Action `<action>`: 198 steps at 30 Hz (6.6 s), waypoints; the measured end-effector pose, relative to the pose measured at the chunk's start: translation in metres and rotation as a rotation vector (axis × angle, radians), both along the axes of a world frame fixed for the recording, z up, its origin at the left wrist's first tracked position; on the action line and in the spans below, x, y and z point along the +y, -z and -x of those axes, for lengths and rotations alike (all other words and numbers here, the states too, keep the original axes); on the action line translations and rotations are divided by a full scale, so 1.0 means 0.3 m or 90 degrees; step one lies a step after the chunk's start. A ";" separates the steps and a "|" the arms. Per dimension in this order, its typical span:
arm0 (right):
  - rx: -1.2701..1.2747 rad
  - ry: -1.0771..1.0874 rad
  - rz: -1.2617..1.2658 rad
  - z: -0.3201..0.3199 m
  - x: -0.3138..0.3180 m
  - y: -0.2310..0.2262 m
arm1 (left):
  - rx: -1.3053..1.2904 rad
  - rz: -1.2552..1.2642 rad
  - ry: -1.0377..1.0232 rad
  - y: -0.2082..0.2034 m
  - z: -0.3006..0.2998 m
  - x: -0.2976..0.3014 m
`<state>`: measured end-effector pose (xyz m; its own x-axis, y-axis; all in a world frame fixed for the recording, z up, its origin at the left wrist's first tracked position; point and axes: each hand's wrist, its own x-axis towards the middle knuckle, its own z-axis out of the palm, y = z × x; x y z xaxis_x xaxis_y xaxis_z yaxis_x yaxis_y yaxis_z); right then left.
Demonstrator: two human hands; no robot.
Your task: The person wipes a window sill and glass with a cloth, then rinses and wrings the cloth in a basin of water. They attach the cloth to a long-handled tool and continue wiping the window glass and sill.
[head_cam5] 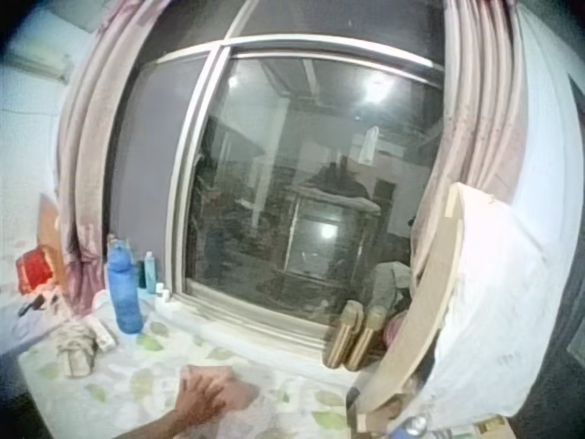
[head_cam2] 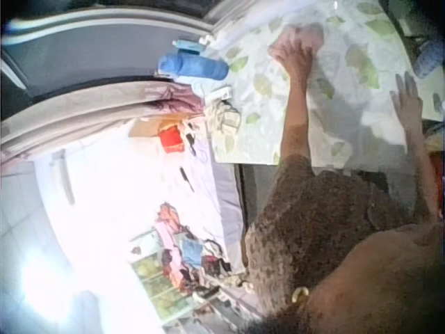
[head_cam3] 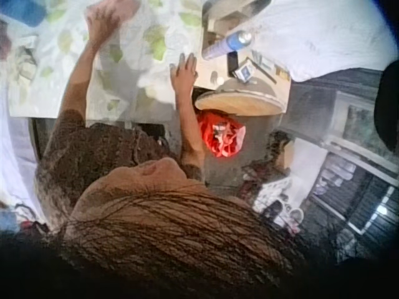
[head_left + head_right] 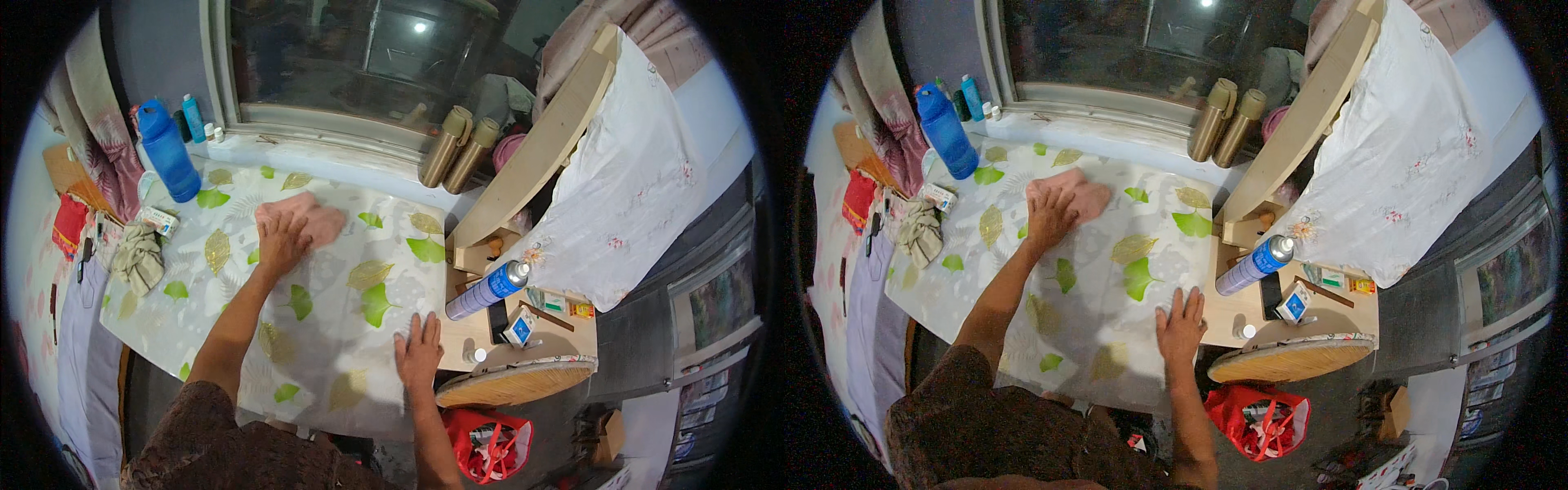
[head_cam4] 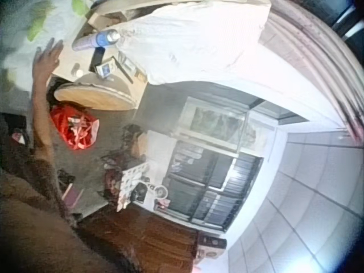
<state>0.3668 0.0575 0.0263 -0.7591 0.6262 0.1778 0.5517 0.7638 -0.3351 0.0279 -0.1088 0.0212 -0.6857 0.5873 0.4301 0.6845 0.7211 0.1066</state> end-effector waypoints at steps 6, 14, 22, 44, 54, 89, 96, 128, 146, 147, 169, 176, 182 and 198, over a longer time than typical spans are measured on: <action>-0.043 -0.004 -0.004 0.021 -0.029 -0.016 | 0.021 -0.019 0.016 0.113 0.185 0.390; -0.065 0.011 0.025 0.009 -0.008 -0.038 | 0.011 -0.076 0.261 0.039 -0.143 0.959; -0.057 0.006 0.011 0.022 -0.021 -0.029 | 0.059 0.005 0.348 0.041 -0.160 0.898; -0.032 0.034 0.024 -0.002 -0.014 -0.027 | -0.063 0.054 0.316 -0.045 -0.214 1.003; -0.008 0.026 0.040 0.026 -0.016 -0.024 | 0.019 -0.032 0.474 0.067 -0.276 0.717; 0.202 0.029 0.050 -0.024 0.019 0.018 | -0.164 -0.061 0.306 -0.107 -0.238 -0.349; 0.276 0.022 0.100 -0.013 0.006 -0.003 | -0.025 0.121 -0.201 0.095 0.177 -0.345; 0.260 0.154 0.164 -0.544 -0.176 -0.066 | -0.087 0.146 0.468 -0.067 -0.593 -0.028; 0.330 0.201 0.179 -0.597 -0.234 -0.086 | -0.229 0.070 0.727 -0.014 -1.110 -0.134; 0.326 0.195 0.160 -0.594 -0.248 -0.078 | -0.249 0.077 0.745 -0.011 -1.099 -0.168; 0.044 0.258 0.007 -0.305 -0.318 0.036 | -0.309 0.226 0.306 -0.214 -0.314 -1.105; 0.037 0.261 0.015 -0.306 -0.325 0.030 | -0.182 0.212 0.625 -0.178 -0.409 -0.532; 0.015 0.263 0.010 -0.299 -0.333 0.029 | -0.071 0.111 0.611 -0.079 -0.391 -0.100; 0.045 0.261 0.011 -0.297 -0.328 0.023 | -0.096 0.077 0.567 -0.005 -0.624 0.097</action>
<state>0.4558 -0.0408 0.0194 -0.4326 0.8773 0.2078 0.7838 0.4798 -0.3942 0.2151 -0.0796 0.0228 -0.0011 0.9618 0.2739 0.9786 -0.0553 0.1981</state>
